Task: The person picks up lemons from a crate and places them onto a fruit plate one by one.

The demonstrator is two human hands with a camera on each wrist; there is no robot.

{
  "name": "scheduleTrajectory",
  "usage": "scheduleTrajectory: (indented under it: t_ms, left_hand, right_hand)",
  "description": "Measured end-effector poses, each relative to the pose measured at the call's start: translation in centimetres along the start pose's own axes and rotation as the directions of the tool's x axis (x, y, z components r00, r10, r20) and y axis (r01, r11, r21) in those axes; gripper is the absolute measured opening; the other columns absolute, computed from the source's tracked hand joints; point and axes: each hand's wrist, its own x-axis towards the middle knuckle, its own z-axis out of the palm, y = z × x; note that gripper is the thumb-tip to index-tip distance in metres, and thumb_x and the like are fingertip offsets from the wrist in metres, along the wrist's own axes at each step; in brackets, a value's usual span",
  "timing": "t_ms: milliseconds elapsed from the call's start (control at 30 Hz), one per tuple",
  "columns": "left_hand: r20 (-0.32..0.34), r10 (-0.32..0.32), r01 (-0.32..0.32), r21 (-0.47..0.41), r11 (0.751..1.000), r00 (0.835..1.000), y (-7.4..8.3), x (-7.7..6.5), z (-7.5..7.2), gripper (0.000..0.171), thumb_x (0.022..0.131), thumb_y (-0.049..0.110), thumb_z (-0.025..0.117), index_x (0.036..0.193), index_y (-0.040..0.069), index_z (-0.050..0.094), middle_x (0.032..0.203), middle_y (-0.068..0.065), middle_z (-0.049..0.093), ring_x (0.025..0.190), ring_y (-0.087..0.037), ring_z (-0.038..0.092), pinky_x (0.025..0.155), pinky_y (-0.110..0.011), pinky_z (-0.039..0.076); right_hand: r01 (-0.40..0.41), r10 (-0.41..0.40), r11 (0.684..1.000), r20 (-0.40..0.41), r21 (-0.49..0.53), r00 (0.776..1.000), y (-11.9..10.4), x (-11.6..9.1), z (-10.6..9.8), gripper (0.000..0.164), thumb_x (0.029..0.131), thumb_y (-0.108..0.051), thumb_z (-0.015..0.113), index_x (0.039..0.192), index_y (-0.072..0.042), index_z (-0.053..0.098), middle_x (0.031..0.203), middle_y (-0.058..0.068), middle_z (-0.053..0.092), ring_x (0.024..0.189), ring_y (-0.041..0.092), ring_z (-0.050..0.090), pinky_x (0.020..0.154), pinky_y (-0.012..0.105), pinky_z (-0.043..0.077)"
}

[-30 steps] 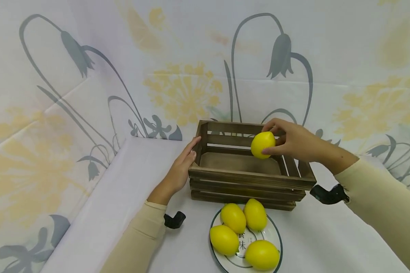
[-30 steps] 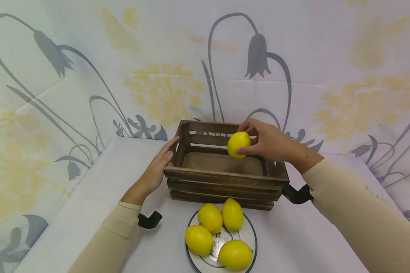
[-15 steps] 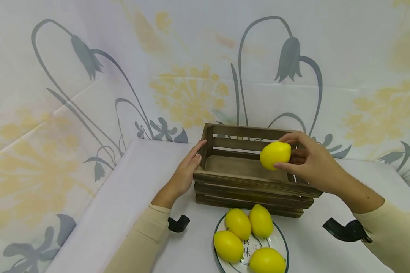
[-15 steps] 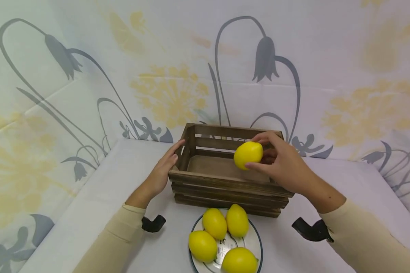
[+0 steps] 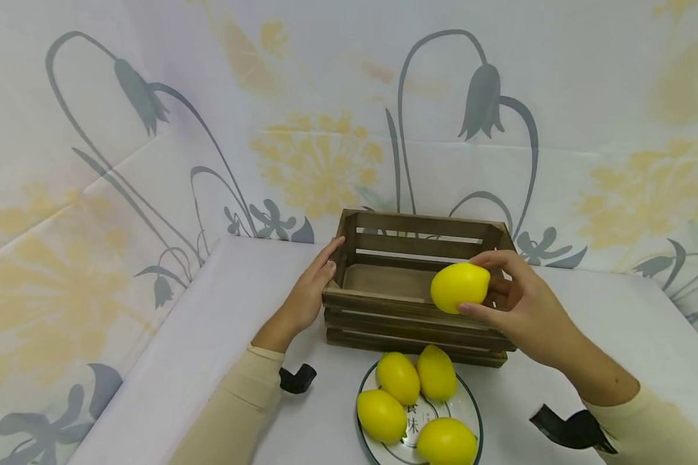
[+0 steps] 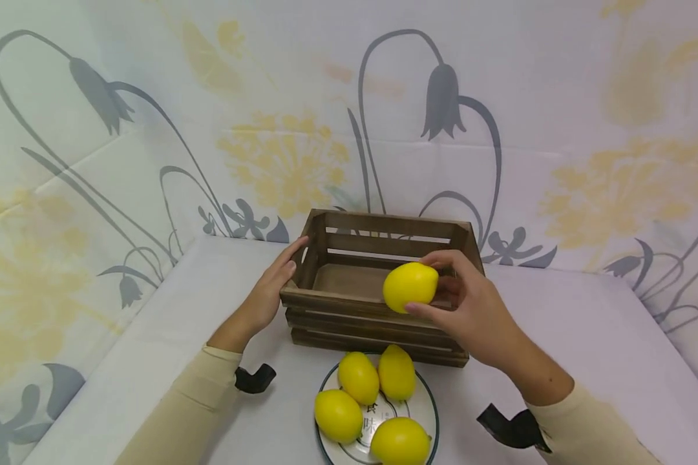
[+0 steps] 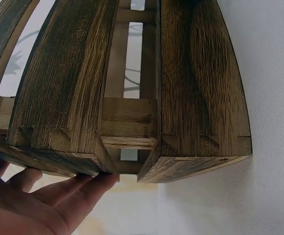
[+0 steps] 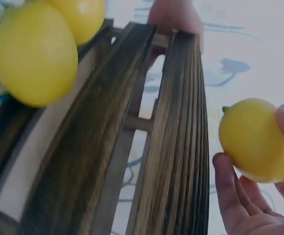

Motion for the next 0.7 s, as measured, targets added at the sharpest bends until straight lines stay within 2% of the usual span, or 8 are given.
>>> scheduleTrajectory:
  t_ms: [167,400,467,567,700]
  left_hand:
    - [-0.008,-0.015,0.015,0.003,1.0,1.0,-0.3,-0.1,0.1,0.051,0.11,0.034,0.025,0.16,0.028,0.024,0.169,0.003,0.011,0.156,-0.021,0.006,0.125,-0.056,0.008]
    - [-0.017,-0.018,0.018,0.021,1.0,1.0,-0.3,-0.2,0.2,0.05,0.11,0.033,0.024,0.16,0.028,0.023,0.168,0.004,0.012,0.156,-0.02,0.008,0.125,-0.055,0.009]
    - [-0.014,-0.009,0.01,0.019,1.0,1.0,-0.3,-0.2,0.2,0.05,0.11,0.033,0.024,0.16,0.028,0.023,0.168,0.003,0.012,0.156,-0.02,0.007,0.125,-0.054,0.009]
    - [-0.008,0.01,-0.01,0.008,1.0,1.0,-0.3,0.0,0.1,0.05,0.11,0.032,0.024,0.16,0.027,0.023,0.168,0.003,0.012,0.156,-0.019,0.007,0.126,-0.053,0.009]
    - [0.004,0.032,-0.032,-0.008,0.999,0.999,-0.2,0.1,0.0,0.051,0.11,0.03,0.025,0.16,0.024,0.022,0.169,0.003,0.012,0.156,-0.019,0.006,0.125,-0.054,0.008]
  right_hand:
    - [0.04,-0.038,0.995,-0.026,0.093,0.999,0.0,-1.5,1.0,0.063,0.08,0.016,0.074,0.133,0.002,0.043,0.125,0.001,0.053,0.1,0.005,0.069,0.078,0.021,0.059]
    - [0.069,-0.075,0.98,0.023,0.186,0.997,0.5,-3.7,2.8,0.065,0.078,0.018,0.074,0.133,0.002,0.044,0.131,0.003,0.055,0.102,0.01,0.067,0.085,0.022,0.058]
    - [0.053,-0.061,0.98,0.041,0.19,0.997,0.6,-4.2,3.3,0.065,0.078,0.015,0.075,0.133,-0.001,0.045,0.129,0.0,0.055,0.101,0.009,0.067,0.084,0.023,0.058]
    - [0.06,-0.073,0.975,0.055,0.212,0.996,0.9,-4.8,4.0,0.066,0.078,0.015,0.075,0.136,0.0,0.046,0.132,0.003,0.054,0.103,0.009,0.066,0.085,0.022,0.058]
    - [0.05,-0.073,0.978,0.109,0.201,0.991,1.3,-5.3,4.5,0.066,0.08,0.01,0.076,0.138,-0.004,0.049,0.134,0.005,0.055,0.106,0.01,0.064,0.087,0.022,0.057]
